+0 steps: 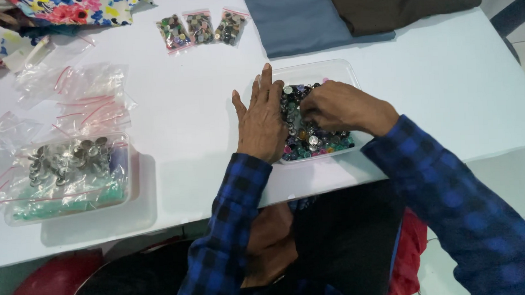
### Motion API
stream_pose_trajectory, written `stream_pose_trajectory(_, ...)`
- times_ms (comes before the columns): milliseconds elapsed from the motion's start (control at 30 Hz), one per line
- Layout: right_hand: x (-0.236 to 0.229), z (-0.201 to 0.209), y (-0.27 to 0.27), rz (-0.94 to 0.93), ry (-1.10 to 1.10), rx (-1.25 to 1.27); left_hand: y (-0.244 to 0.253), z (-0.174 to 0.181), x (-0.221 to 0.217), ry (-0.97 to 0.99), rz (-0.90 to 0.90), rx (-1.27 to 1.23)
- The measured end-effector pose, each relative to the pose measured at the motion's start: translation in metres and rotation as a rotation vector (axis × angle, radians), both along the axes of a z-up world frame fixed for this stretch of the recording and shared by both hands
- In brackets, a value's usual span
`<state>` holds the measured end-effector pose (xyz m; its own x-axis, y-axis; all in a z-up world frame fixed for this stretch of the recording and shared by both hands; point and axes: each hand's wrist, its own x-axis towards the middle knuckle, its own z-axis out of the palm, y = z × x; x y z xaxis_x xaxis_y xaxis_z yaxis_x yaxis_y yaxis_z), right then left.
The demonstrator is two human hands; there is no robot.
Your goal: Sorting through a container of mixed decorative items to pick out specific black buttons
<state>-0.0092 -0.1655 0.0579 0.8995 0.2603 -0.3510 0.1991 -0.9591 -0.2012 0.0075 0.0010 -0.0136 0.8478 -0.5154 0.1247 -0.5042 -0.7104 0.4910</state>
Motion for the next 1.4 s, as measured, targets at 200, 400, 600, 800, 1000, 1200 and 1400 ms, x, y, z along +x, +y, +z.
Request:
stream_pose_trajectory(200, -0.018, 0.024, -0.009, -0.181, 0.021, 0.343, -0.001, -0.003, -0.004, -0.290, 0.060, -0.051)
stream_pose_trajectory(400, -0.022, 0.020, -0.013, -0.201, -0.028, 0.458, -0.003, -0.026, 0.005, -0.354, 0.048, -0.148)
stream_pose_trajectory(600, -0.022, 0.014, -0.017, -0.197, -0.022, 0.656, -0.006, -0.035, 0.011, -0.342, -0.051, -0.203)
stream_pose_trajectory(800, -0.027, 0.025, -0.013, -0.216, 0.021, 0.654, -0.006, -0.041, 0.015, -0.377, -0.046, -0.264)
stream_pose_trajectory(1000, 0.009, -0.028, -0.006, 0.043, -0.031, 0.184, 0.002, -0.027, 0.004, -0.565, 0.005, -0.398)
stream_pose_trajectory(1200, -0.005, 0.007, 0.029, 0.122, 0.237, 0.102, -0.001, -0.027, 0.004, -0.568, 0.089, -0.315)
stream_pose_trajectory(1400, -0.007, 0.034, 0.045, 0.160, 0.429, -0.174, 0.002, -0.019, -0.001, -0.452, 0.031, -0.284)
